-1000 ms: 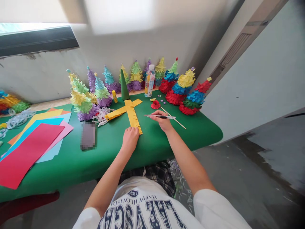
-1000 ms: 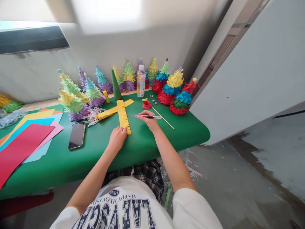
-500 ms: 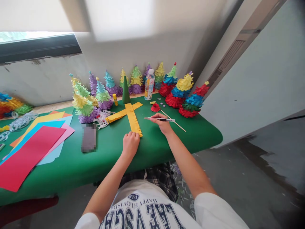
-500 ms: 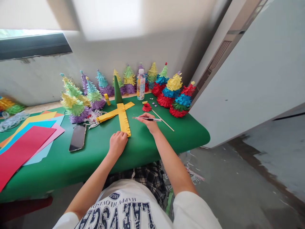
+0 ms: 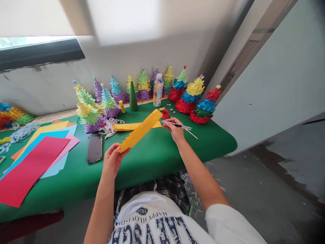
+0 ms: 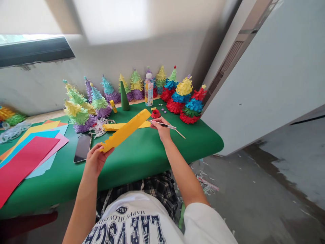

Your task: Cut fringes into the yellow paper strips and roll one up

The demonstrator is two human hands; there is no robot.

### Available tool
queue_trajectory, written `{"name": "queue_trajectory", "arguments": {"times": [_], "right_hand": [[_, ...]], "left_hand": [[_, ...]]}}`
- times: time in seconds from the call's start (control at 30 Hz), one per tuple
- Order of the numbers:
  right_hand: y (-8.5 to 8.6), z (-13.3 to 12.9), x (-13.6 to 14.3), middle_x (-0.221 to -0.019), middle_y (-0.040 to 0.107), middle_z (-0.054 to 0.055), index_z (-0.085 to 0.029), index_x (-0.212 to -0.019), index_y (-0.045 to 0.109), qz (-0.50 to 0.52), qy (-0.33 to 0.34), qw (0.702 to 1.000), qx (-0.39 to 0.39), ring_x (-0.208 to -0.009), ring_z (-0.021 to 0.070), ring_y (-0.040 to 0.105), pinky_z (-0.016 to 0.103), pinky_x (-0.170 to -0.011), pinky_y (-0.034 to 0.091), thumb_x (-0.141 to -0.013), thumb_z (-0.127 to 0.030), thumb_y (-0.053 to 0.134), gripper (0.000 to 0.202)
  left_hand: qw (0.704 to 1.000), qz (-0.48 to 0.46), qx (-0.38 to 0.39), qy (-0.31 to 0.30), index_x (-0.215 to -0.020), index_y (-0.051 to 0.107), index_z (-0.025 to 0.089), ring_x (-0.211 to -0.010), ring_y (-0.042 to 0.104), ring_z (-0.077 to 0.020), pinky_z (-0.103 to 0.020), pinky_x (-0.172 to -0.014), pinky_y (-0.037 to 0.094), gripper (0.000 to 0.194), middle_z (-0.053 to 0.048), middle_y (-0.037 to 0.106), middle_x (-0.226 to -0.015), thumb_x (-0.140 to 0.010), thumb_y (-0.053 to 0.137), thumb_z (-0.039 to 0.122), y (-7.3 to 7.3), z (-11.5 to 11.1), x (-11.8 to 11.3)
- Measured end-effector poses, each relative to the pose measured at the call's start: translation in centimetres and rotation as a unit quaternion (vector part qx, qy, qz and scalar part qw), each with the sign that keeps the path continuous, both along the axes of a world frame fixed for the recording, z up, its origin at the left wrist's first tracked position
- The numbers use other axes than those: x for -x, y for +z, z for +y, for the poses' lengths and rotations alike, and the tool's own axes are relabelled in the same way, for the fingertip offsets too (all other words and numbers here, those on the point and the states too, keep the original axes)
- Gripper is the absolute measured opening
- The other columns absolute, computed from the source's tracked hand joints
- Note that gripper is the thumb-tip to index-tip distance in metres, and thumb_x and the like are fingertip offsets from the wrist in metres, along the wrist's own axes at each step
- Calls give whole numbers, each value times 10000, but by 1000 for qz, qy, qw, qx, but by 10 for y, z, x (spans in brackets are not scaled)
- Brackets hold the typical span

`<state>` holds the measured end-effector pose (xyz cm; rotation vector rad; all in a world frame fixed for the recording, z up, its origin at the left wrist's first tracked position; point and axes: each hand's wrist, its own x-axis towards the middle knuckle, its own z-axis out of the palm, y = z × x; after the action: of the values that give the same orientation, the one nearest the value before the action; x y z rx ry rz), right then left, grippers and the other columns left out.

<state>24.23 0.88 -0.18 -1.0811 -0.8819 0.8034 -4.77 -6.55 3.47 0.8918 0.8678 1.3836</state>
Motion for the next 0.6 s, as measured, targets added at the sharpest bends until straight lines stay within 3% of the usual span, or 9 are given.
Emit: {"name": "queue_trajectory", "arguments": {"times": [0.17, 0.27, 0.33, 0.4, 0.47, 0.6], "right_hand": [[0, -1, 1, -841, 698, 37, -192, -743, 601, -98, -77, 991, -41, -629, 170, 658, 354, -655, 568, -678, -359, 708, 208], [6, 0, -2, -932, 700, 70, -196, -794, 633, -211, -171, 957, -106, -801, 210, 674, 372, -760, 552, -766, -330, 640, 137], [14, 6, -4, -1001, 693, 91, -199, -841, 646, -311, -193, 922, -129, -962, 232, 649, 382, -875, 514, -827, -308, 585, 126], [23, 18, -4, -1078, 671, 114, -189, -899, 643, -434, -156, 882, -93, -1033, 235, 620, 379, -940, 471, -889, -254, 492, 165], [32, 38, 1, -1117, 647, 142, -160, -966, 626, -597, -43, 801, 16, -1070, 244, 593, 378, -937, 453, -902, -141, 419, 218], [37, 87, 20, -973, 666, 198, -81, -1006, 613, -655, 35, 749, 96, -930, 271, 632, 358, -811, 477, -834, -9, 483, 227]], "left_hand": [[999, 3, -21, -28, -780, 669, 166, -905, 662, -208, -373, -892, 541, 276, -42, 689, -847, -669, 774, 395, -6, 5, 12], [995, 84, -36, -46, -877, 665, 168, -910, 655, -194, -332, -903, 514, 291, -61, 701, -898, -707, 759, 385, -18, 3, 16], [987, 139, -38, -75, -916, 651, 166, -917, 653, -205, -336, -890, 512, 315, -88, 706, -959, -713, 755, 382, -27, 4, 17], [982, 150, -51, -103, -951, 641, 164, -981, 644, -235, -366, -923, 497, 358, -109, 694, -1021, -712, 742, 411, -35, 6, 16], [981, 143, -75, -109, -989, 632, 168, -1050, 625, -260, -396, -970, 474, 409, -112, 677, -1054, -695, 737, 431, -42, 9, 13], [972, 198, -108, -68, -977, 638, 182, -1008, 635, -232, -370, -933, 498, 356, -86, 660, -1021, -686, 744, 359, -48, 11, 5]]}}
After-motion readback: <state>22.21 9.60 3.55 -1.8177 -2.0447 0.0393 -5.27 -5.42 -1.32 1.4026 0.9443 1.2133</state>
